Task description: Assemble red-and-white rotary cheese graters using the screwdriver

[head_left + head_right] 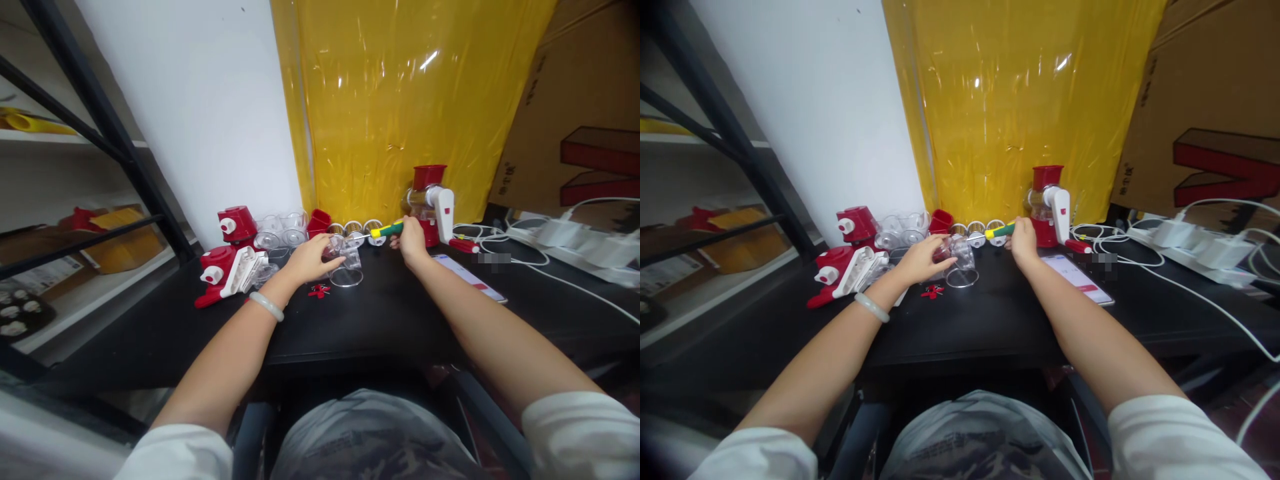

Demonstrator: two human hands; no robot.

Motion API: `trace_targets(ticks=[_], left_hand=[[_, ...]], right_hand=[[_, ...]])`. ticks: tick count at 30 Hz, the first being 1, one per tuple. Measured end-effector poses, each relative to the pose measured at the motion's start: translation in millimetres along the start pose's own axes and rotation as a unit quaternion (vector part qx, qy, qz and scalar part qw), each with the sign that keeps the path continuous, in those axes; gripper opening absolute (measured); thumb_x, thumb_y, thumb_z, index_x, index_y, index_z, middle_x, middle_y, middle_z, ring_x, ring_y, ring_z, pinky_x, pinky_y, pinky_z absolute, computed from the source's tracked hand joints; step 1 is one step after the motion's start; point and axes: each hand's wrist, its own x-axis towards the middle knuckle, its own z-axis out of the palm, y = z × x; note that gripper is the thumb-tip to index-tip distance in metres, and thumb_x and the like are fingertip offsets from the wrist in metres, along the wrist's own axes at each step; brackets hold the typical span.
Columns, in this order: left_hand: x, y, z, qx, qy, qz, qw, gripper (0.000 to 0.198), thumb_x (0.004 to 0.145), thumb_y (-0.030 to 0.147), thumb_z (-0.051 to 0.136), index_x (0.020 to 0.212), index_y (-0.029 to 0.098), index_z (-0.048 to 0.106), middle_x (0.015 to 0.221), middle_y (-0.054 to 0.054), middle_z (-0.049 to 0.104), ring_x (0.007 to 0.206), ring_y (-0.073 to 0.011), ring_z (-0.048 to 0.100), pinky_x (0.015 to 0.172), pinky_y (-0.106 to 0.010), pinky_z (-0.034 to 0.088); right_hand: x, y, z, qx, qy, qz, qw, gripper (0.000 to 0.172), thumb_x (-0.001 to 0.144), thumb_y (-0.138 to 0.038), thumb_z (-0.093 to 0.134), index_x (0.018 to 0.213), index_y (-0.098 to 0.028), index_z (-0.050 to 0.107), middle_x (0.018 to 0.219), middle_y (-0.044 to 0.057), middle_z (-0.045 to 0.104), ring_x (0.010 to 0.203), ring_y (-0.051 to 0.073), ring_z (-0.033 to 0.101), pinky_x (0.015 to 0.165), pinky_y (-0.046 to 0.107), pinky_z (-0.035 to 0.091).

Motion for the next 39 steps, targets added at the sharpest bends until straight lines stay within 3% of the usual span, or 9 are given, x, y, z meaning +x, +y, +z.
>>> trace_targets(ticks=[11, 39], left_hand=[[0.1, -0.4, 0.7, 0.002, 0.0, -0.006, 1.0, 0.053, 0.088, 0.057, 0.054, 0.122, 0.017, 0.058, 0.137, -0.013, 0.056, 0.123, -0.0284, 0.057, 0.103, -0.042, 0.048], [0.4, 1.8, -0.9, 0.008, -0.007, -0.002, 1.0, 0.052, 0.088, 0.058, 0.054, 0.119, 0.016, 0.059, 0.137, -0.013, 0.056, 0.124, -0.0286, 0.056, 0.105, -0.042, 0.047]], right_hand=[[-0.8, -3.2, 0.1, -0.001, 0.008, 0.004, 1.0, 0.013, 0.084, -0.022, 0.039, 0.082, -0.021, 0.052, 0.05, -0.006, 0.052, 0.038, 0.012, 0.051, 0.036, 0.021, 0.038], [-0.8, -4.0, -0.2, -0.009, 0.015, 0.005, 1.0, 0.01, 0.086, -0.018, 0.042, 0.083, -0.022, 0.05, 0.049, -0.008, 0.049, 0.036, 0.011, 0.047, 0.036, 0.021, 0.038]])
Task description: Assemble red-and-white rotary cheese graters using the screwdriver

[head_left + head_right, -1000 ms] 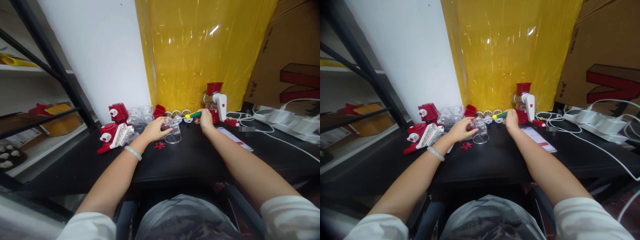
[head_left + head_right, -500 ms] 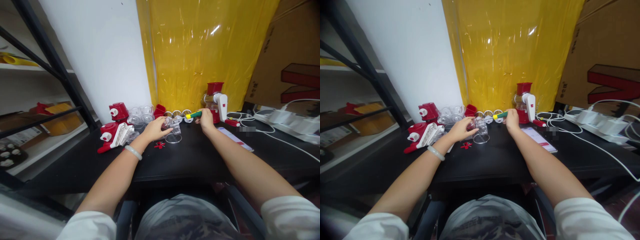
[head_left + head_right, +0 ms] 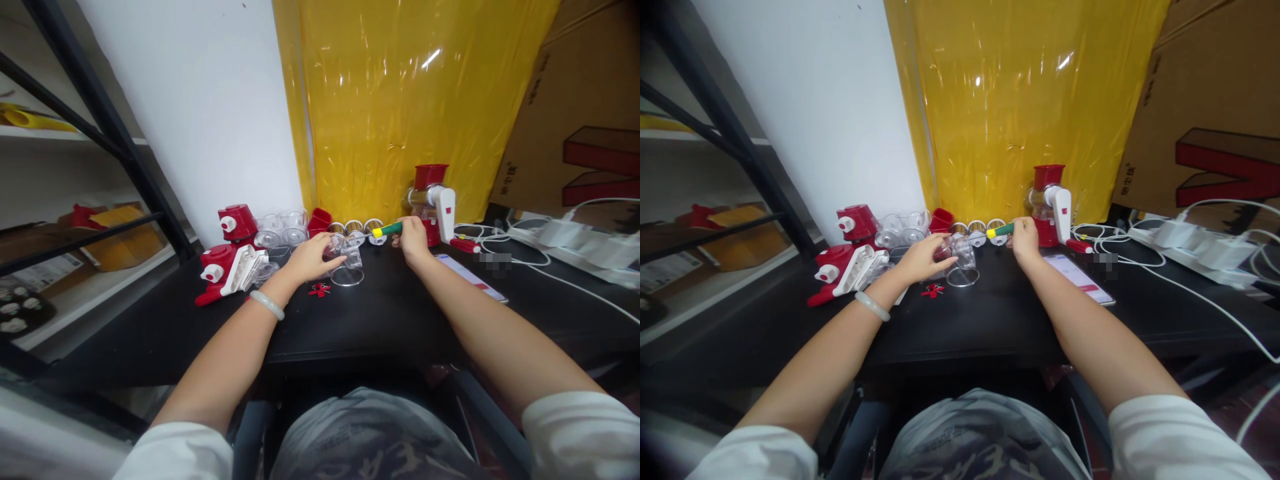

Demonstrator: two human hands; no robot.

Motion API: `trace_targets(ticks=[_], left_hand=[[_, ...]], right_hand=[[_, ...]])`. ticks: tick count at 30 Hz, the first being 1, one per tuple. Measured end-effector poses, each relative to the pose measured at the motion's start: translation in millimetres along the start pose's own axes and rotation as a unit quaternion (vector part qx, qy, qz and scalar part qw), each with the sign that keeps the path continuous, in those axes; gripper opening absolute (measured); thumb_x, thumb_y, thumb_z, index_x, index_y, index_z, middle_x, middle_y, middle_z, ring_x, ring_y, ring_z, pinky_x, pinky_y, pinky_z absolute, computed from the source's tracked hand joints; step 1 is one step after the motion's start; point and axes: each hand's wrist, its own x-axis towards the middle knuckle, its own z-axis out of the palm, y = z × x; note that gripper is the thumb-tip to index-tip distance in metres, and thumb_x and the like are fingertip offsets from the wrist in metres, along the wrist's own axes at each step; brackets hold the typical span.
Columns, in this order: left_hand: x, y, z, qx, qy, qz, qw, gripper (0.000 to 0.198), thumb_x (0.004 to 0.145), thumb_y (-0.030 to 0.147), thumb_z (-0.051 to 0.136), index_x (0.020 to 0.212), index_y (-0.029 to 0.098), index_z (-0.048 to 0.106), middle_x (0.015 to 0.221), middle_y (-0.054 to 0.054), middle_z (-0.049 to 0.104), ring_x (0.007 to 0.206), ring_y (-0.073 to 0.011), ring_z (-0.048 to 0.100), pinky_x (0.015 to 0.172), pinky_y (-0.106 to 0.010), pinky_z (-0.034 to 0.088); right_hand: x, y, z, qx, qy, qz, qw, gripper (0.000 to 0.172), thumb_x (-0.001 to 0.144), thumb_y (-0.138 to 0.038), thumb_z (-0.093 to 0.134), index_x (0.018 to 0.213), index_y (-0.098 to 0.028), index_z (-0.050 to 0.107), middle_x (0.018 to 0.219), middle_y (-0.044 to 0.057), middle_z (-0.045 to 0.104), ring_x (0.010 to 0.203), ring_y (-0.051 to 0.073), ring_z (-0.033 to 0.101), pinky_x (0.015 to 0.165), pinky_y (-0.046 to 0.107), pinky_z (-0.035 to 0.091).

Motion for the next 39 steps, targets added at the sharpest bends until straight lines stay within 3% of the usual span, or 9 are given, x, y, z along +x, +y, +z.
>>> trace_targets(ticks=[3, 11, 16, 20, 25, 33, 39], left_hand=[[0, 0, -0.1, -0.004, -0.002, 0.003, 1.0, 0.051, 0.088, 0.058, 0.054, 0.118, 0.017, 0.059, 0.137, -0.013, 0.057, 0.124, -0.0282, 0.056, 0.104, -0.041, 0.047], [0, 0, 0.1, -0.002, -0.001, -0.001, 1.0, 0.052, 0.088, 0.058, 0.054, 0.118, 0.016, 0.059, 0.137, -0.014, 0.056, 0.123, -0.0284, 0.057, 0.104, -0.042, 0.047], [0, -1, 0.5, 0.0, 0.001, 0.0, 1.0, 0.054, 0.088, 0.058, 0.054, 0.121, 0.015, 0.058, 0.137, -0.013, 0.056, 0.123, -0.0286, 0.057, 0.103, -0.041, 0.048], [0, 0, 0.6, 0.001, -0.002, 0.0, 1.0, 0.053, 0.088, 0.058, 0.054, 0.12, 0.016, 0.058, 0.137, -0.013, 0.057, 0.124, -0.0284, 0.056, 0.104, -0.042, 0.047], [0, 0, 0.4, 0.003, 0.002, 0.0, 1.0, 0.051, 0.088, 0.058, 0.054, 0.118, 0.016, 0.059, 0.137, -0.013, 0.056, 0.125, -0.0282, 0.056, 0.104, -0.042, 0.047], [0, -2, 1.1, -0.005, 0.003, 0.003, 1.0, 0.052, 0.088, 0.058, 0.054, 0.12, 0.017, 0.058, 0.137, -0.012, 0.056, 0.123, -0.0282, 0.057, 0.103, -0.042, 0.048], [-1, -2, 1.4, -0.002, 0.003, 0.005, 1.0, 0.051, 0.088, 0.057, 0.054, 0.118, 0.017, 0.059, 0.137, -0.012, 0.057, 0.123, -0.0278, 0.057, 0.104, -0.041, 0.047]], right_hand=[[1, 2, 0, 0.005, 0.002, -0.007, 1.0, 0.009, 0.088, -0.027, 0.047, 0.081, -0.023, 0.049, 0.05, -0.008, 0.048, 0.036, 0.01, 0.046, 0.037, 0.022, 0.039], [6, 11, -2, -0.019, 0.009, -0.031, 0.999, 0.029, 0.089, -0.048, 0.052, 0.074, -0.024, 0.044, 0.045, -0.01, 0.039, 0.034, 0.01, 0.044, 0.037, 0.023, 0.04], [5, 8, -1, 0.007, 0.001, -0.007, 1.0, 0.025, 0.094, -0.042, 0.039, 0.078, -0.024, 0.043, 0.046, -0.009, 0.04, 0.035, 0.011, 0.045, 0.038, 0.023, 0.041], [2, 3, 1, 0.032, -0.01, 0.032, 0.999, 0.013, 0.089, -0.029, 0.038, 0.083, -0.023, 0.048, 0.049, -0.007, 0.048, 0.038, 0.013, 0.05, 0.039, 0.023, 0.044], [0, -1, 0, 0.024, -0.005, 0.015, 1.0, 0.015, 0.083, -0.019, 0.039, 0.082, -0.021, 0.053, 0.051, -0.006, 0.05, 0.039, 0.013, 0.05, 0.038, 0.023, 0.041], [-3, -4, 1, 0.004, 0.003, 0.02, 1.0, 0.011, 0.086, -0.02, 0.041, 0.082, -0.022, 0.051, 0.049, -0.007, 0.048, 0.037, 0.012, 0.047, 0.039, 0.023, 0.038], [3, 5, 0, -0.001, 0.006, -0.005, 1.0, 0.017, 0.09, -0.037, 0.051, 0.08, -0.023, 0.047, 0.044, -0.01, 0.042, 0.034, 0.011, 0.043, 0.039, 0.024, 0.039]])
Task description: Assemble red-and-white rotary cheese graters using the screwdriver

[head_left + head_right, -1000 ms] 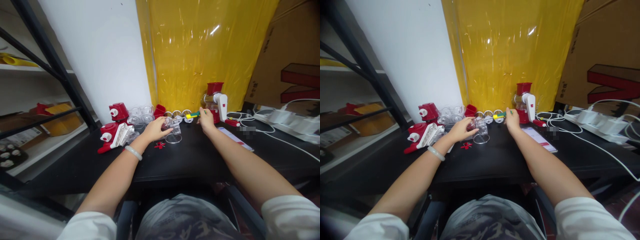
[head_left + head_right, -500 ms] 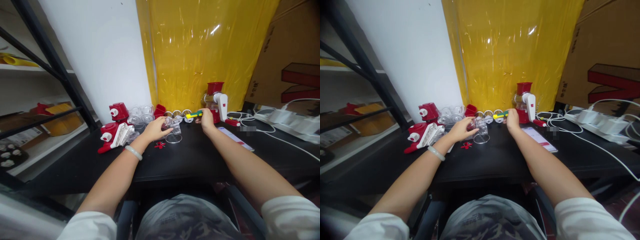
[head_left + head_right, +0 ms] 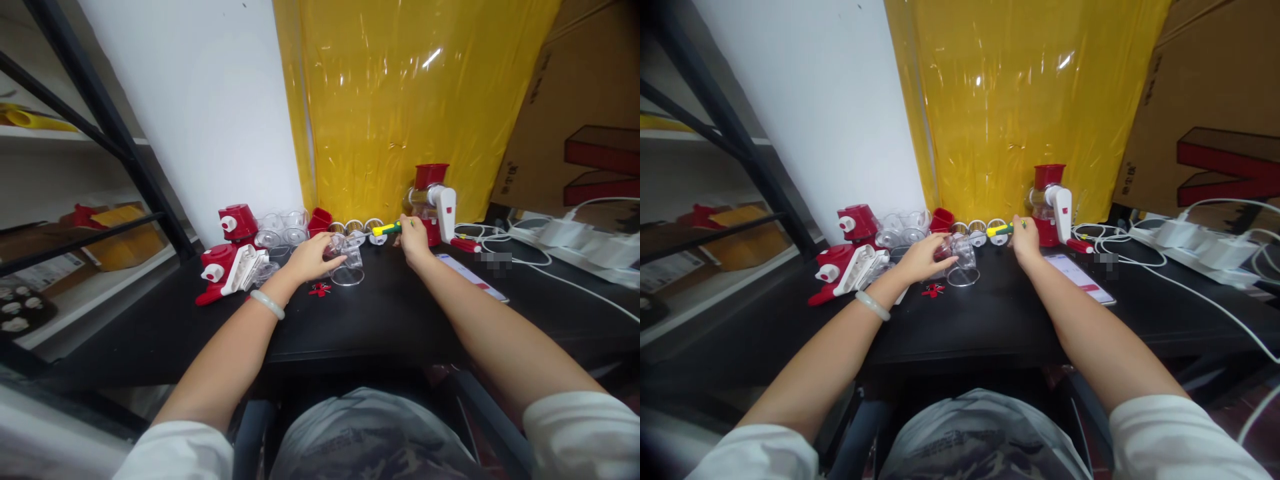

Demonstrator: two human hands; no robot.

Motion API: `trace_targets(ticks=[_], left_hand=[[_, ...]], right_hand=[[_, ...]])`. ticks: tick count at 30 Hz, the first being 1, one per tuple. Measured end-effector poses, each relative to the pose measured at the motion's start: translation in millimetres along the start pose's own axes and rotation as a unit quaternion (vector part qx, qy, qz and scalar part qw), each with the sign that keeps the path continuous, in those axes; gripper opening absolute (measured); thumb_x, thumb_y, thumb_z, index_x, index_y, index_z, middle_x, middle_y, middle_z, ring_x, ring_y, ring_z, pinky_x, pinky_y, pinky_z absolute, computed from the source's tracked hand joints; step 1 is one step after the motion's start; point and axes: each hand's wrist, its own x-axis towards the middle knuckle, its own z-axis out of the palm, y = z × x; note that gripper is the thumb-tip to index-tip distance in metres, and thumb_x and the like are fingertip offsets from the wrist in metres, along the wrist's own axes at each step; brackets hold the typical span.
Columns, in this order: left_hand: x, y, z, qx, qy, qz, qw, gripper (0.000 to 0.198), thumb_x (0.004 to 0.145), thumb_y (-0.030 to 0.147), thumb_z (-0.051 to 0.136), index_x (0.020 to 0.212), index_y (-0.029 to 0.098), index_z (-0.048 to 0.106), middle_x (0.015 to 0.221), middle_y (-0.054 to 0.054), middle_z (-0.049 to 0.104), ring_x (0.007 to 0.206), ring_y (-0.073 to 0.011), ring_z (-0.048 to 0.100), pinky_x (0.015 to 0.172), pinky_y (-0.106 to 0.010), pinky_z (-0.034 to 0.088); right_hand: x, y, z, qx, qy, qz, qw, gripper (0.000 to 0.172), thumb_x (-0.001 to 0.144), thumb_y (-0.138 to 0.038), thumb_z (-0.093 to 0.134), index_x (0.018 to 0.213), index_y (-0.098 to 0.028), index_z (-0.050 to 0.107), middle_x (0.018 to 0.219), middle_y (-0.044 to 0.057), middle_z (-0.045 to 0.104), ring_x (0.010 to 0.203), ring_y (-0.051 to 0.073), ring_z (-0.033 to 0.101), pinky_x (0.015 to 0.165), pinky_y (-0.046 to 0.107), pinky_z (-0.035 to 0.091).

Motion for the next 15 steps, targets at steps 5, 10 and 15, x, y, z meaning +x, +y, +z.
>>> trace_targets(ticks=[5, 10, 15], left_hand=[[0.3, 0.3, 0.1, -0.001, 0.003, -0.001, 1.0, 0.051, 0.088, 0.057, 0.055, 0.118, 0.016, 0.059, 0.137, -0.012, 0.057, 0.122, -0.028, 0.057, 0.104, -0.042, 0.047], [0.5, 0.4, -0.2, -0.002, 0.004, 0.004, 1.0, 0.052, 0.088, 0.058, 0.055, 0.118, 0.016, 0.059, 0.136, -0.012, 0.057, 0.122, -0.0282, 0.057, 0.103, -0.042, 0.048], [0.4, 0.7, -0.4, -0.002, 0.0, -0.003, 1.0, 0.051, 0.088, 0.058, 0.054, 0.119, 0.017, 0.059, 0.137, -0.013, 0.056, 0.123, -0.0286, 0.057, 0.103, -0.042, 0.048]], right_hand=[[2.1, 3.9, -0.6, -0.011, 0.0, -0.015, 1.0, 0.03, 0.088, -0.05, 0.053, 0.077, -0.023, 0.046, 0.046, -0.009, 0.043, 0.035, 0.01, 0.042, 0.039, 0.024, 0.04], [-0.7, -0.3, 0.7, 0.015, -0.013, 0.03, 0.999, 0.022, 0.094, -0.038, 0.036, 0.082, -0.023, 0.047, 0.05, -0.006, 0.05, 0.037, 0.012, 0.048, 0.038, 0.024, 0.041], [-0.8, -1.1, 1.7, 0.031, -0.016, 0.052, 0.998, 0.016, 0.088, -0.024, 0.035, 0.086, -0.022, 0.051, 0.05, -0.004, 0.054, 0.039, 0.014, 0.053, 0.038, 0.023, 0.042]])
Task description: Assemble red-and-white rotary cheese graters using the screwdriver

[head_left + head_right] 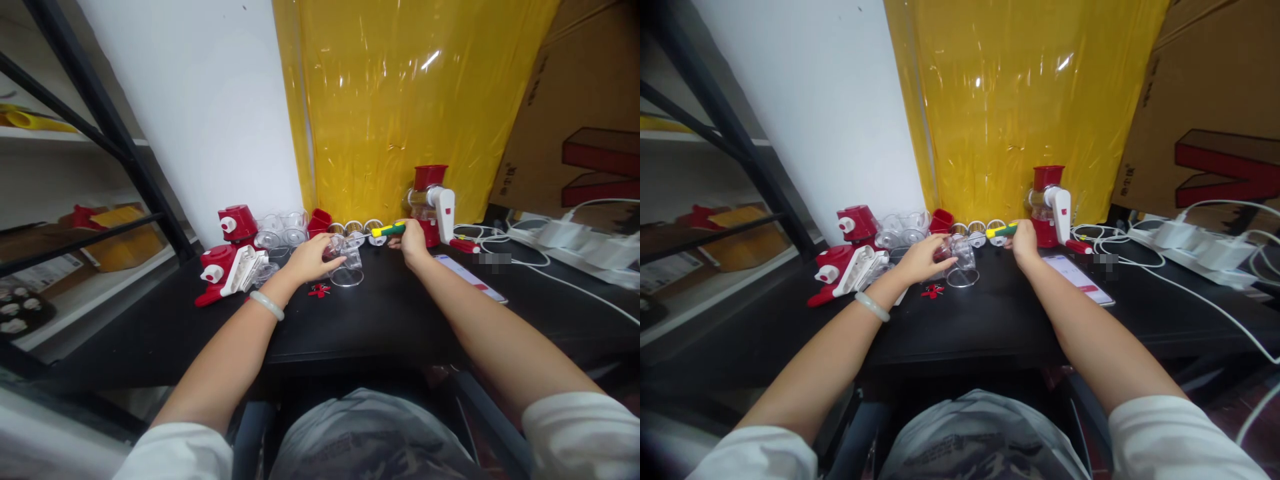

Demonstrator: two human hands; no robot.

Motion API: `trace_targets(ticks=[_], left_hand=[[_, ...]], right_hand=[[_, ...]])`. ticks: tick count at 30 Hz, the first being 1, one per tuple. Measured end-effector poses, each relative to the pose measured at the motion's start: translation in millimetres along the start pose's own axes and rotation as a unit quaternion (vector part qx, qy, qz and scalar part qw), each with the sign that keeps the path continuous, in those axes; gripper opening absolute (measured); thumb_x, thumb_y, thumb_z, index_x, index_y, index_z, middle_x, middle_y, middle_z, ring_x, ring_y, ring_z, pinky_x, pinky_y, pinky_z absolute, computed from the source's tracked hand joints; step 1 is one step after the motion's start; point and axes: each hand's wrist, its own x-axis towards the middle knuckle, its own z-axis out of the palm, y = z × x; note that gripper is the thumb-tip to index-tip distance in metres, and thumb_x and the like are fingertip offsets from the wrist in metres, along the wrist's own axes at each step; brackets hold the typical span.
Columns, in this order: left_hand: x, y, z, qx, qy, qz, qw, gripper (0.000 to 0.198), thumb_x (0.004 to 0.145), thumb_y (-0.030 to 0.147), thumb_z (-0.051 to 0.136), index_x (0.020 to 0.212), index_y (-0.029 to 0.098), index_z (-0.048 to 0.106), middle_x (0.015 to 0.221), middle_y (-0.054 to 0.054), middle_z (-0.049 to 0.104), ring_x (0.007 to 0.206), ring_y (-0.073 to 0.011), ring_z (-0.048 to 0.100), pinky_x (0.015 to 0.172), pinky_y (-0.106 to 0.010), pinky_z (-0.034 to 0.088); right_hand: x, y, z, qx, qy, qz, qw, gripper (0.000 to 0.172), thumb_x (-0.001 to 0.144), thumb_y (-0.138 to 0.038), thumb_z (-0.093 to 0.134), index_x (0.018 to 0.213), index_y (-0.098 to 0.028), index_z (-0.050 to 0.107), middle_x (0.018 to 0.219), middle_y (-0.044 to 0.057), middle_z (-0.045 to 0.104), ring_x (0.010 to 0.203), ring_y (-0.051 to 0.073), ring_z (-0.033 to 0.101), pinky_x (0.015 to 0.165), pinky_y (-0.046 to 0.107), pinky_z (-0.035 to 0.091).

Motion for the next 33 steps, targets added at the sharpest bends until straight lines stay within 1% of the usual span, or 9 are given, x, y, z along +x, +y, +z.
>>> trace_targets(ticks=[5, 10, 13, 17, 21, 23, 27, 30, 33], left_hand=[[0.5, -0.1, 0.5, -0.005, 0.004, 0.003, 1.0, 0.052, 0.088, 0.057, 0.055, 0.124, 0.019, 0.056, 0.136, -0.011, 0.057, 0.122, -0.0272, 0.058, 0.104, -0.041, 0.047], [0.5, 0.2, 0.0, 0.002, -0.002, -0.003, 1.0, 0.052, 0.088, 0.058, 0.054, 0.12, 0.018, 0.058, 0.137, -0.012, 0.057, 0.123, -0.028, 0.057, 0.103, -0.041, 0.047], [0.3, 0.8, -0.6, 0.0, -0.001, 0.001, 1.0, 0.051, 0.088, 0.057, 0.054, 0.121, 0.018, 0.058, 0.136, -0.012, 0.057, 0.122, -0.0275, 0.057, 0.104, -0.041, 0.047], [0.2, 1.4, -0.8, -0.001, -0.003, -0.002, 1.0, 0.05, 0.088, 0.057, 0.054, 0.119, 0.018, 0.059, 0.138, -0.012, 0.056, 0.122, -0.0277, 0.057, 0.103, -0.041, 0.047], [0.1, 1.1, -0.6, 0.0, -0.003, -0.003, 1.0, 0.052, 0.088, 0.058, 0.054, 0.12, 0.017, 0.058, 0.137, -0.013, 0.056, 0.124, -0.0279, 0.056, 0.104, -0.041, 0.047], [-0.1, 1.0, -0.7, -0.001, -0.001, 0.0, 1.0, 0.052, 0.088, 0.057, 0.054, 0.121, 0.017, 0.058, 0.137, -0.012, 0.057, 0.124, -0.0277, 0.056, 0.105, -0.041, 0.046], [-0.3, 1.2, -0.8, -0.002, -0.001, -0.001, 1.0, 0.051, 0.089, 0.057, 0.054, 0.12, 0.017, 0.058, 0.137, -0.012, 0.057, 0.123, -0.0275, 0.057, 0.104, -0.041, 0.047], [-0.1, 1.3, -0.4, 0.001, -0.002, -0.001, 1.0, 0.051, 0.088, 0.057, 0.054, 0.12, 0.017, 0.058, 0.137, -0.012, 0.056, 0.124, -0.0279, 0.056, 0.104, -0.041, 0.047], [0.1, 1.2, -0.2, 0.002, -0.002, -0.003, 1.0, 0.051, 0.088, 0.058, 0.054, 0.118, 0.017, 0.058, 0.137, -0.013, 0.056, 0.123, -0.0281, 0.057, 0.104, -0.042, 0.047]], right_hand=[[-1.4, -0.9, 0.0, 0.003, -0.004, -0.017, 1.0, 0.011, 0.086, -0.022, 0.039, 0.085, -0.021, 0.05, 0.049, -0.005, 0.053, 0.037, 0.013, 0.051, 0.035, 0.021, 0.04], [-2.8, -1.3, 0.2, -0.002, 0.002, -0.019, 1.0, 0.01, 0.089, -0.027, 0.042, 0.084, -0.022, 0.048, 0.049, -0.006, 0.05, 0.035, 0.011, 0.047, 0.034, 0.02, 0.037], [-1.9, -0.5, 0.1, -0.003, 0.0, -0.026, 1.0, 0.017, 0.092, -0.037, 0.046, 0.083, -0.022, 0.047, 0.049, -0.007, 0.048, 0.035, 0.01, 0.045, 0.035, 0.02, 0.037], [1.1, 2.8, -1.0, -0.004, 0.004, -0.042, 0.999, 0.027, 0.089, -0.048, 0.053, 0.082, -0.023, 0.046, 0.046, -0.009, 0.043, 0.036, 0.01, 0.043, 0.036, 0.02, 0.038], [3.6, 6.2, -2.9, -0.025, 0.01, -0.062, 0.998, 0.034, 0.086, -0.054, 0.056, 0.078, -0.023, 0.046, 0.045, -0.01, 0.039, 0.036, 0.01, 0.043, 0.037, 0.022, 0.04], [3.0, 5.3, -3.2, -0.04, 0.011, -0.067, 0.997, 0.034, 0.088, -0.055, 0.052, 0.077, -0.023, 0.046, 0.044, -0.01, 0.038, 0.035, 0.01, 0.043, 0.037, 0.022, 0.039], [-0.2, -0.8, -2.0, -0.022, -0.003, -0.02, 1.0, 0.026, 0.094, -0.043, 0.037, 0.082, -0.023, 0.047, 0.046, -0.007, 0.045, 0.035, 0.012, 0.046, 0.036, 0.022, 0.04], [-0.7, -3.1, -1.0, 0.007, -0.01, 0.018, 1.0, 0.019, 0.092, -0.029, 0.034, 0.087, -0.021, 0.051, 0.053, -0.005, 0.054, 0.036, 0.011, 0.05, 0.037, 0.022, 0.042], [0.4, -2.1, -0.9, 0.016, -0.011, 0.012, 1.0, 0.02, 0.088, -0.022, 0.035, 0.089, -0.019, 0.054, 0.056, -0.004, 0.056, 0.037, 0.011, 0.052, 0.037, 0.021, 0.041]])
